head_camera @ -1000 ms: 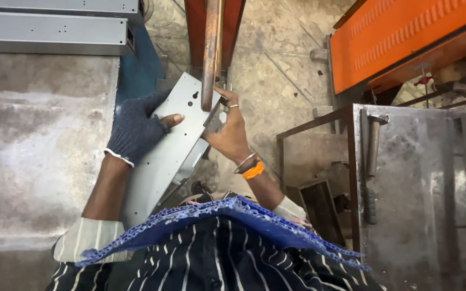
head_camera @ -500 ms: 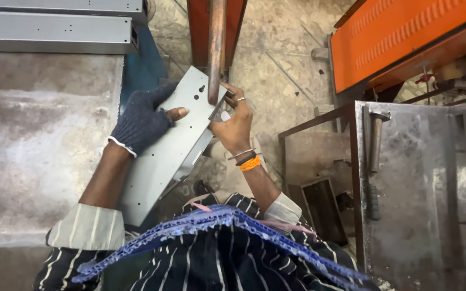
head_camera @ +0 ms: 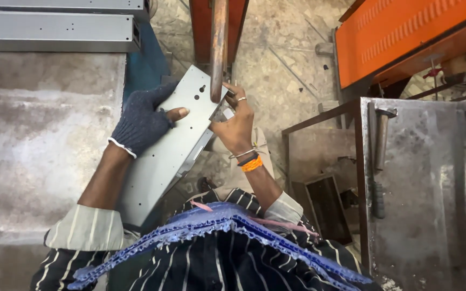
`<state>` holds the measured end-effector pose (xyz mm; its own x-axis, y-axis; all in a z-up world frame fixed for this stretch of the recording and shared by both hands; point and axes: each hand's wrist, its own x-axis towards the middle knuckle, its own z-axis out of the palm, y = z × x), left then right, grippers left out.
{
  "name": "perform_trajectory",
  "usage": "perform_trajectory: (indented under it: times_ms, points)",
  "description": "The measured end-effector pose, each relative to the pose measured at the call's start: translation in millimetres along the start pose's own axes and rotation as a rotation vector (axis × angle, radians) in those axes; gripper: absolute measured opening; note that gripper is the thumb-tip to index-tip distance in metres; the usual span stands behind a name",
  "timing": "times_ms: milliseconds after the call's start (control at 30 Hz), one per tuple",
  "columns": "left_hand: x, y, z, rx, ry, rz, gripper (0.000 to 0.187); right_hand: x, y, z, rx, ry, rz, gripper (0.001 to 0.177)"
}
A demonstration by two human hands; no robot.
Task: Assembling and spot welding metal brackets and frames at a manual workstation.
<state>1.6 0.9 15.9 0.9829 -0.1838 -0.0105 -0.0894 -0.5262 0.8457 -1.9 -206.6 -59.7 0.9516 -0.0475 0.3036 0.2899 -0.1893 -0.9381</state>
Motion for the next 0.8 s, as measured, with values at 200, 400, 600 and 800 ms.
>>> perform_trajectory:
  times_ms: [200, 400, 600, 800]
  points:
    - [-4.8, 11.1, 2.0, 0.004, 0.039, -0.083, 0.055, -0.7, 0.8, -0.9, -0.055, -0.002, -0.004, 0.074]
    - [-3.7, -2.6, 5.3, 0.010, 0.055, -0.008, 0.053, 0.1, 0.7, 0.3, -0.054, 0.014, -0.035, 0.075]
    - [-6.4, -7.5, 8.4, -0.062, 0.058, 0.006, 0.056, -0.8, -3.9, -1.6, -0.085, -0.004, 0.031, 0.077]
    - [-5.8, -6.2, 9.1, -0.037, 0.050, -0.079, 0.057, -1.8, -4.4, -0.1, -0.068, 0.008, -0.038, 0.076]
